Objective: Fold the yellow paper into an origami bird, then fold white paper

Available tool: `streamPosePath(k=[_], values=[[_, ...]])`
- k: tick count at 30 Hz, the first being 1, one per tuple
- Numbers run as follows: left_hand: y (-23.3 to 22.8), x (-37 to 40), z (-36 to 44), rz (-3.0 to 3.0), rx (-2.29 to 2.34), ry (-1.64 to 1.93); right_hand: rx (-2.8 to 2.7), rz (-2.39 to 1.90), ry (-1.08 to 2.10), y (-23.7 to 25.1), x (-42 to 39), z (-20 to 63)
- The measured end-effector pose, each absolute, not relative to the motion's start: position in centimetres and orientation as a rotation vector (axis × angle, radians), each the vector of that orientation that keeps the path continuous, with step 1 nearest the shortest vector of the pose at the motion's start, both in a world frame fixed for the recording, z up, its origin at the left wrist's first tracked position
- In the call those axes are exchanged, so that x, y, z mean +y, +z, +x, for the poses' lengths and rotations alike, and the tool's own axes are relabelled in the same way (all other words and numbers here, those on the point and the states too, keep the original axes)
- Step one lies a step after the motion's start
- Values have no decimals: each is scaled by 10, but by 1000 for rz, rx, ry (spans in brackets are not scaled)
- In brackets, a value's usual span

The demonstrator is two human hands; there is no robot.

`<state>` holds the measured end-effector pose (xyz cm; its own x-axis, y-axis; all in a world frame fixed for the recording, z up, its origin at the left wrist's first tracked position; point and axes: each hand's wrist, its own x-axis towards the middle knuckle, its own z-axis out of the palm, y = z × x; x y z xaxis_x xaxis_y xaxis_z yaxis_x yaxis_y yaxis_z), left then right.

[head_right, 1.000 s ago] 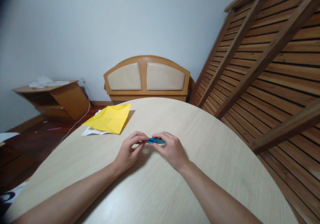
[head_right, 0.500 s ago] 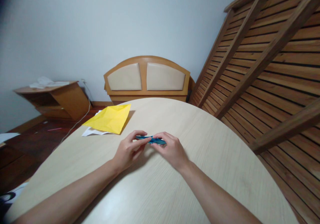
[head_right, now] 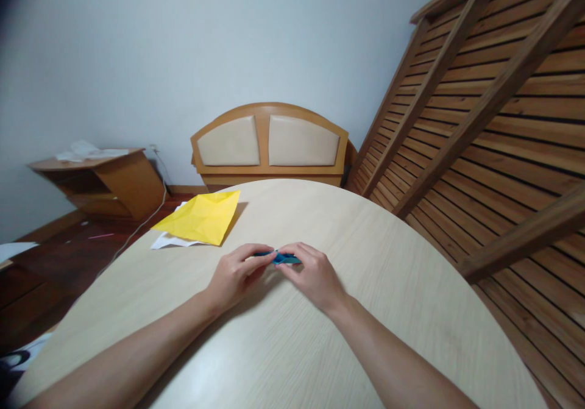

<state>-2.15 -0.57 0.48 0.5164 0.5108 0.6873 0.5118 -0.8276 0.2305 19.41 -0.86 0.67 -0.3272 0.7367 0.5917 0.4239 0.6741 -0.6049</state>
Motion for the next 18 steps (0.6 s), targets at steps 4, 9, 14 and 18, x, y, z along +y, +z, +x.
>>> streamPosePath(k=[4,9,14,18], values=[[9,-6,-23,-2796,-910,-1158,-1977,-923,424,7,-8,195],[9,-5,-24,-2804,-923,-999,-1971,-945,432,7,-8,194],[6,-4,-24,-2738,-917,-1036,-1992,-895,432,8,-9,194],[4,-3,-23,-2746,-889,-1155,-2032,-796,408,8,-9,196]])
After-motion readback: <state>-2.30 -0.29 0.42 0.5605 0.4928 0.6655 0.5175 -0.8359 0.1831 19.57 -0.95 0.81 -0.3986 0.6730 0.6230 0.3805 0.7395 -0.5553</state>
